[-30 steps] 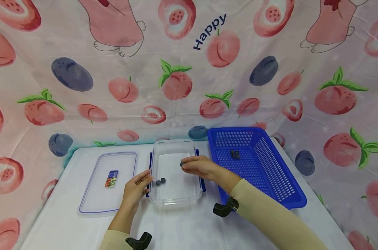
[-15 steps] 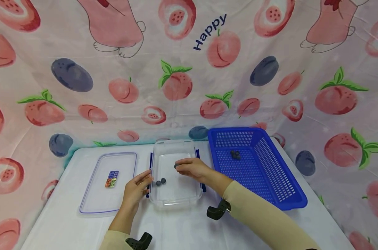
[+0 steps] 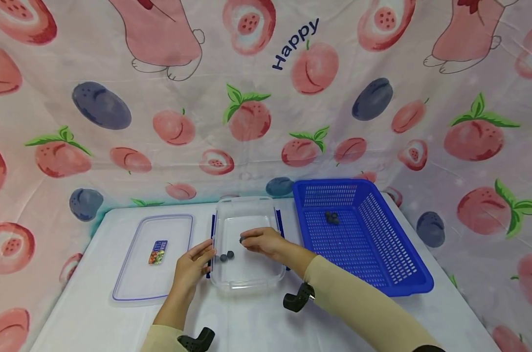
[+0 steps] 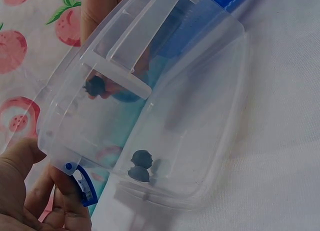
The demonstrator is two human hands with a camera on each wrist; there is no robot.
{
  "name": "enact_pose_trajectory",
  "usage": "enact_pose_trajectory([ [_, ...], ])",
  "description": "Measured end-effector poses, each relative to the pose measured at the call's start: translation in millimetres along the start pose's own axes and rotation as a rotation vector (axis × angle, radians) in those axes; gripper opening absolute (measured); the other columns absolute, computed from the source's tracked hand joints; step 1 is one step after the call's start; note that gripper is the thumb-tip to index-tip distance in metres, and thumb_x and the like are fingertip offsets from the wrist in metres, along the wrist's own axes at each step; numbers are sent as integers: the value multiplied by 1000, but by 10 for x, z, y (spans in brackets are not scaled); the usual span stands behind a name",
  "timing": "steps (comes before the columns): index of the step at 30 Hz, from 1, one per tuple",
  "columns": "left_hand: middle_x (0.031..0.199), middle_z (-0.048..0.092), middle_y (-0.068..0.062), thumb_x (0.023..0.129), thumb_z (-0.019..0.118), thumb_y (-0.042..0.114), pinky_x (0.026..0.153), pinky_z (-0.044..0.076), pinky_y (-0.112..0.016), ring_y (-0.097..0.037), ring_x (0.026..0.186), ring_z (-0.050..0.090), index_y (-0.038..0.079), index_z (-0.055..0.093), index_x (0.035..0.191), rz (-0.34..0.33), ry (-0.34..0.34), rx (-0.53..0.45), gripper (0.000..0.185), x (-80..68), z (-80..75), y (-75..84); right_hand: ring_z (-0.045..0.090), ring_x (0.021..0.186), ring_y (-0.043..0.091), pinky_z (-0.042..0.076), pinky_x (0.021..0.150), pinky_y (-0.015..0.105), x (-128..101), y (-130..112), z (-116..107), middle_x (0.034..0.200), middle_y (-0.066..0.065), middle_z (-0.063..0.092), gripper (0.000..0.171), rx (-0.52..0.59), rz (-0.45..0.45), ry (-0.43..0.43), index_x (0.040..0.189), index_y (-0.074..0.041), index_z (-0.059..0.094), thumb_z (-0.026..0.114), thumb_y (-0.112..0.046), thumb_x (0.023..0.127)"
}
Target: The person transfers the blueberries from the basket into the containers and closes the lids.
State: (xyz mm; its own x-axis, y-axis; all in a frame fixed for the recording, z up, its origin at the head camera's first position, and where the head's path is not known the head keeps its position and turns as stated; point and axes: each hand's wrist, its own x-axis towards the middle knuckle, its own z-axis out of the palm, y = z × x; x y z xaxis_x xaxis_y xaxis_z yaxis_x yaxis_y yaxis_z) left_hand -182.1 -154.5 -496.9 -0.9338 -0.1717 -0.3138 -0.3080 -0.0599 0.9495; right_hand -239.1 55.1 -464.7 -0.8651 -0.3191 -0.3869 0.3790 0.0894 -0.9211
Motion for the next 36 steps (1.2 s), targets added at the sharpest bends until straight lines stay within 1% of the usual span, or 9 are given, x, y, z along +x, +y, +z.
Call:
enact_pose_trajectory([
  [2,98,66,13,93,68,14,63,51,-17,-3,83,60,4,59,134,0,0,-2,43,3,4,-1,66,105,28,55,92,31,16,28,21,113,18,69,35,0,-5,9,124,12,60,64,4,90],
  [5,98,66,13,92,69,14,63,51,-17,-3,82,60,4,60,134,1,3,-2,43,2,8,1,66,96,23,55,89,30,42,52,50,112,19,69,34,-6,0,32,123,13,61,64,5,90],
  [9,98,66,13,91,70,14,62,51,-16,-2,81,59,3,60,133,8,2,-10,45,-3,10,2,64,84,15,56,87,30,82,83,79,109,17,70,33,-67,23,79,120,11,64,66,4,88],
  [12,98,66,13,91,71,14,61,50,-16,-1,81,59,3,60,133,13,2,-15,46,-6,12,7,63,83,14,57,85,30,114,115,92,107,16,70,32,-114,44,106,118,9,66,68,3,87],
  [20,98,66,13,91,71,14,61,50,-15,-1,81,58,4,59,135,15,-2,-18,47,-16,9,10,62,79,13,57,82,30,153,162,122,104,13,70,30,-157,97,169,114,5,69,71,4,84],
  [30,96,65,16,91,71,14,61,50,-15,0,80,58,4,58,136,8,2,-22,48,-5,-3,7,60,73,13,57,75,26,187,204,157,97,13,71,26,-145,145,222,106,6,71,71,8,80],
  [36,100,66,14,92,70,16,62,50,-15,0,80,58,5,58,136,3,-1,-14,48,-6,3,4,59,69,11,57,73,25,188,203,163,96,13,72,26,-144,174,247,107,6,71,72,7,81],
])
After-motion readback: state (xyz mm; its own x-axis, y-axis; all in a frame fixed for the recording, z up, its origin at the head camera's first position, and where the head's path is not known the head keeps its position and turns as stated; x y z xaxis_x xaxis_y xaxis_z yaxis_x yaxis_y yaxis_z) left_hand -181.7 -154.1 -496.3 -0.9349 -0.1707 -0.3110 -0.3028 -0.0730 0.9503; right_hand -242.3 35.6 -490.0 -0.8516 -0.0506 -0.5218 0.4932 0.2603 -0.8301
